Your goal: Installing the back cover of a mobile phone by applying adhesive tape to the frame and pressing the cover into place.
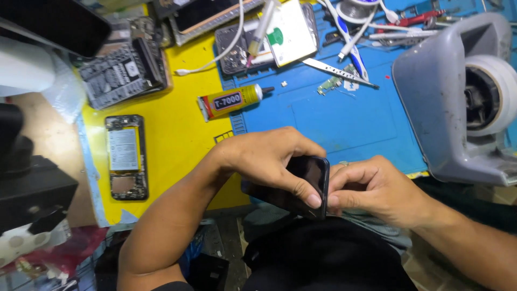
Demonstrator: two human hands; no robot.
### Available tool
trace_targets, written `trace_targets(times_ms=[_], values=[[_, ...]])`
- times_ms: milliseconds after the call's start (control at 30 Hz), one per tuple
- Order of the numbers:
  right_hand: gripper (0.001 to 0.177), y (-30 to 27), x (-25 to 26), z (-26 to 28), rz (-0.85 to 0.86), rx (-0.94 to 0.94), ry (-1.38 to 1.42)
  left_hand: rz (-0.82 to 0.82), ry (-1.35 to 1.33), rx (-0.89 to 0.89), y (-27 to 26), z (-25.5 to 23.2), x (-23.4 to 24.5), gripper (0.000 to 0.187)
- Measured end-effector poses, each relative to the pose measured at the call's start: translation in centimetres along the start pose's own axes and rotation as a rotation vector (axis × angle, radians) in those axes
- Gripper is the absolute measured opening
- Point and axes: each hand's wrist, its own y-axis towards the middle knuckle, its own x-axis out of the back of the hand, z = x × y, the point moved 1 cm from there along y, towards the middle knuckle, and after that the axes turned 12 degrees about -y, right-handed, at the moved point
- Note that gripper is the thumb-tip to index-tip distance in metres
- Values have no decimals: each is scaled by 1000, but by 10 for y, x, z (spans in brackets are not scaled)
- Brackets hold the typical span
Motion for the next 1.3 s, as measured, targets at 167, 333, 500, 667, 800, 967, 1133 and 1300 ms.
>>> trace_targets(times_ms=[167,333,500,667,800,967,1133,1300], values=[[18,34,-11,22,-250,38,-61,19,-600,-353,-8,43,6,32],[20,65,-29,76,-477,453,-339,-30,-1068,-561,-11,62,-2,48],[26,94,-27,102,-384,529,-513,61,-1241,-745,-14,66,2,47],[18,112,-21,92,-443,543,-596,151,-1281,-739,-10,75,10,42],[14,121,-19,85,-490,541,-638,217,-1389,-847,-12,82,10,28],[27,131,-2,60,-449,220,-316,-752,-1434,-712,-10,86,19,31],[57,153,-3,5,-288,182,9,-781,-1466,-920,-27,62,31,36],[87,158,-21,22,-187,48,262,-798,-1354,-1054,-30,85,42,70]])
